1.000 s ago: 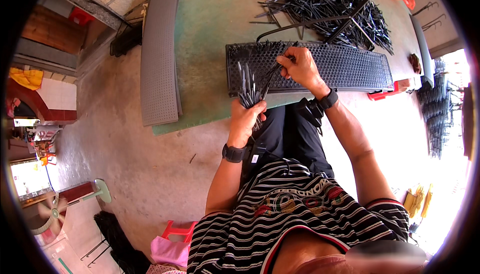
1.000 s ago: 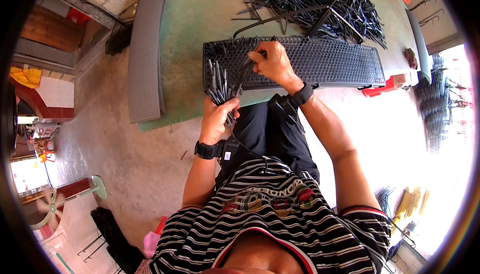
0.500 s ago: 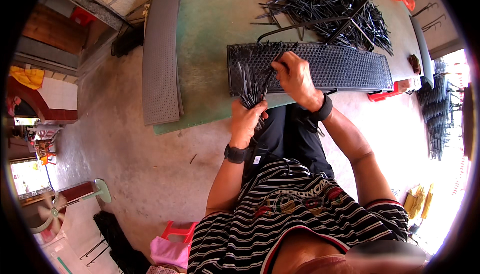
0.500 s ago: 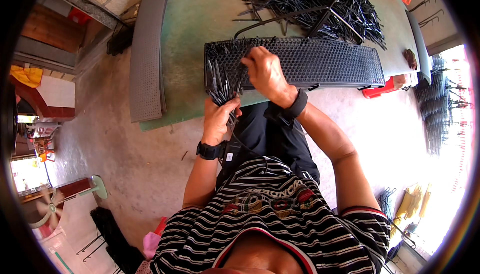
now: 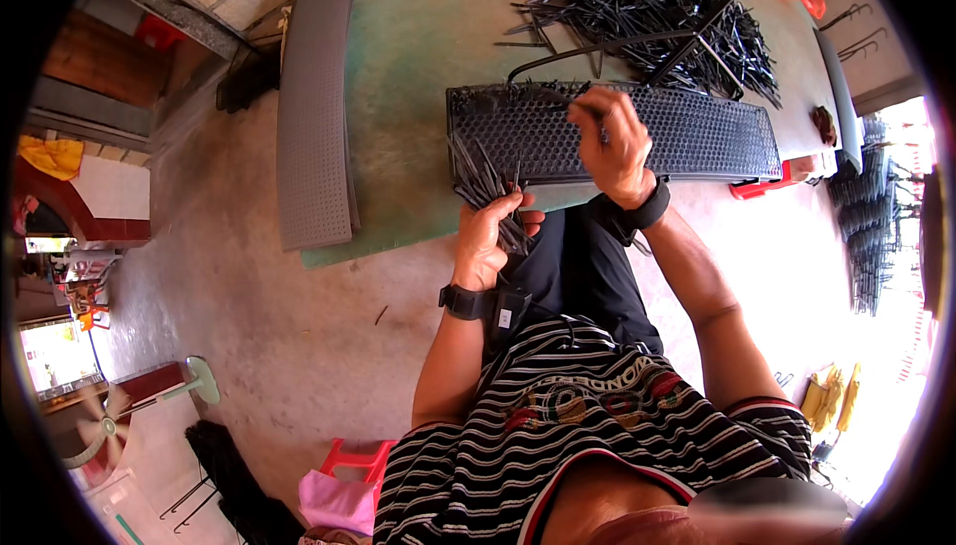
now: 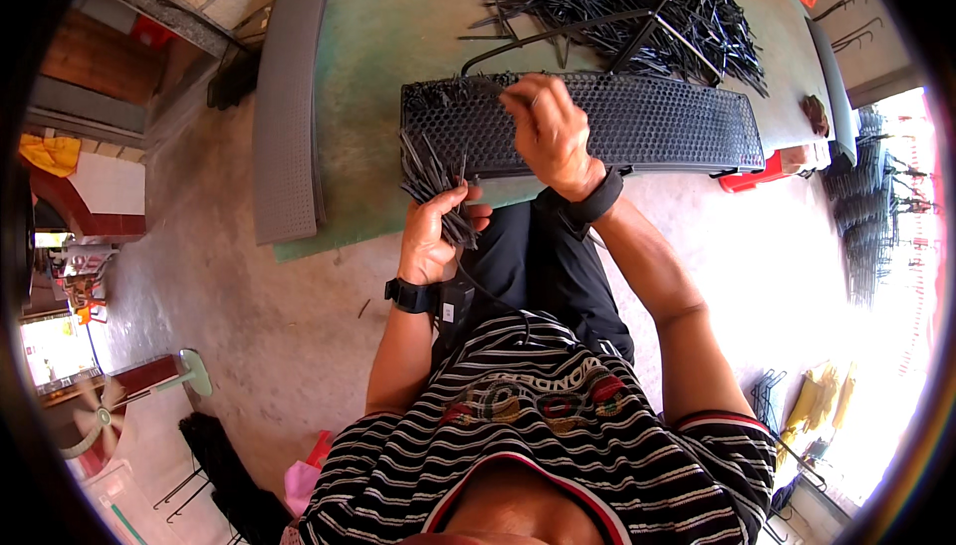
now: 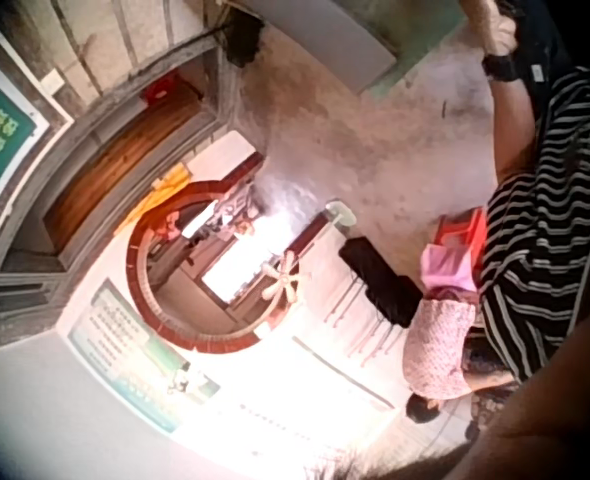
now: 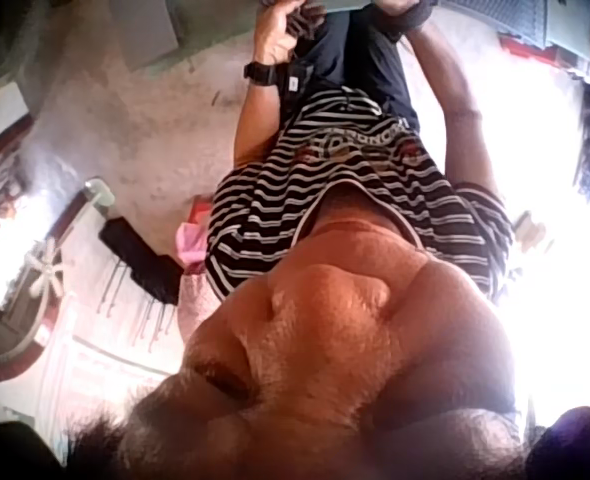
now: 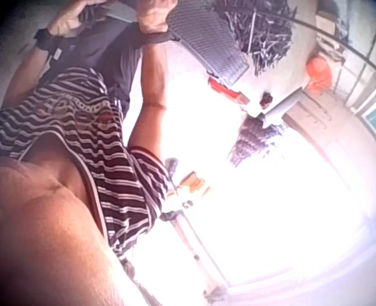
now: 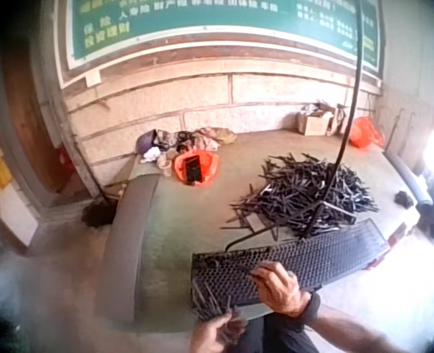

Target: The person inserts black bristle bundles into a perforated metal base. They pick up bundles from a pile on the table and push them into the holes of the base one by one. The person occasionally gathers more bristles from the pile to continue the assembly process.

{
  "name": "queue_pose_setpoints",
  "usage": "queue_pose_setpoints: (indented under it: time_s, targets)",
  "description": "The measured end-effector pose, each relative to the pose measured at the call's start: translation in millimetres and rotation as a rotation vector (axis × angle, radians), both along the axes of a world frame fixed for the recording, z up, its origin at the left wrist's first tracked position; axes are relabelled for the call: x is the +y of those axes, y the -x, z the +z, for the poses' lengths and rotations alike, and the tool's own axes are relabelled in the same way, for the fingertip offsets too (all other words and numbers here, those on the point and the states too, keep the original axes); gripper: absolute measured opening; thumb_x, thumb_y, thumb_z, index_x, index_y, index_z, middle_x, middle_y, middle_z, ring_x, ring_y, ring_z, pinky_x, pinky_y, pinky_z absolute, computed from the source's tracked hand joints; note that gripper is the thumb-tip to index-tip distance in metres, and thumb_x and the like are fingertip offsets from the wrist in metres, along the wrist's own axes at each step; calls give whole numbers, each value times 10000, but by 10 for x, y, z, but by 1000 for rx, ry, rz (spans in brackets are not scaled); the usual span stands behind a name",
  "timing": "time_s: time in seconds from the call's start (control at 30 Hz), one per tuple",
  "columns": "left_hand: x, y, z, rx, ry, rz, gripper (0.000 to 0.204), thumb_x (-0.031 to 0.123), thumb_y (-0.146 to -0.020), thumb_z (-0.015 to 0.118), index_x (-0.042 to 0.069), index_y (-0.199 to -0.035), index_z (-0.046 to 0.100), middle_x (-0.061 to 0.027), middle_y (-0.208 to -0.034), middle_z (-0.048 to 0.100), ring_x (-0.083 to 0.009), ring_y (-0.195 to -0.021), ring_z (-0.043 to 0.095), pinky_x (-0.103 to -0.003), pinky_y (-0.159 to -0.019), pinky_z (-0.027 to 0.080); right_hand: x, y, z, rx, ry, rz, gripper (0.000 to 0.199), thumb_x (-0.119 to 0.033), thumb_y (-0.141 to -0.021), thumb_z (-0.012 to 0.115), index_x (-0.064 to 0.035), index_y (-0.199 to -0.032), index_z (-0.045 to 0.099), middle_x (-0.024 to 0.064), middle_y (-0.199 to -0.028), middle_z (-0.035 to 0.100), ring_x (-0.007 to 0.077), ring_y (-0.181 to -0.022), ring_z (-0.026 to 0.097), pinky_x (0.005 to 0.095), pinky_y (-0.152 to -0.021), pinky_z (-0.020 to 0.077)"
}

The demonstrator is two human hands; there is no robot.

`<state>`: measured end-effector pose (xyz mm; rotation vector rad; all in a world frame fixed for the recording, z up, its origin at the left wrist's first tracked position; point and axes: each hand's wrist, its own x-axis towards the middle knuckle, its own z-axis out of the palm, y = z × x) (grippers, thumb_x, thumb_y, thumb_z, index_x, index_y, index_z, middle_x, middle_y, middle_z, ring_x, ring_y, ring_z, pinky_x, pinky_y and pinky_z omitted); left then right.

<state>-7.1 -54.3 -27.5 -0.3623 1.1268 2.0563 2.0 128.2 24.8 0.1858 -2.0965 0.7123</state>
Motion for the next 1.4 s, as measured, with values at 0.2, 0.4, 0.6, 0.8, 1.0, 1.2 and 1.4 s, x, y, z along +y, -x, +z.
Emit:
queue_pose_setpoints:
  time_s: [0.2,0.4,0.6,0.8,1.0,1.2,1.4]
  targets:
    - [0,-6,-167,-92,-363,35,192,26,-806,588,-1,-996,588,-126,-897,639,-260,-752,632,-382,-641,534,-109,-303,-296,-81,-508,494,396,-86,-633,660,90,-973,560,172,-949,538,271,-778,606,330,-635,545]
    - [-39,48,-232,-281,-504,20,297,-40,-769,536,-13,-1061,583,-112,-954,630,-237,-822,613,-383,-694,537,-179,-460,-289,-192,-574,463,391,-118,-664,682,73,-988,574,169,-1012,552,303,-925,581,369,-791,513]
    - [-1,8,-139,-73,-200,-1,294,-53,-755,490,-19,-1031,583,-119,-914,623,-249,-778,619,-395,-689,544,-39,-478,-195,-336,-471,622,359,-166,-682,705,47,-950,596,160,-1032,557,327,-1020,549,418,-907,452]
    - [-11,3,-177,-318,-349,16,183,-5,-788,539,-20,-958,606,-117,-902,640,-244,-761,635,-370,-661,546,-41,-481,-216,-325,-538,630,323,-191,-680,710,33,-880,592,157,-993,566,316,-1020,551,427,-917,439]
    - [36,-11,-123,-196,-183,-35,216,69,-776,658,-7,-971,601,-100,-792,646,-237,-657,637,-335,-566,533,-63,-398,17,-399,-342,718,228,-119,-688,713,14,-833,597,143,-910,592,317,-892,590,412,-788,489]
    - [-44,-73,29,79,-81,-165,262,31,-770,650,-3,-1023,588,-111,-768,638,-223,-592,625,-291,-508,482,-85,-46,139,-702,179,233,277,-125,-787,678,55,-989,618,141,-857,633,226,-801,626,302,-682,498]
    - [-173,-46,105,127,-127,-324,297,21,-767,645,-15,-1051,565,-113,-768,635,-212,-595,623,-284,-523,477,-39,429,-15,-1078,567,612,450,-233,-812,698,56,-1133,570,100,-948,655,114,-881,588,280,-796,467]
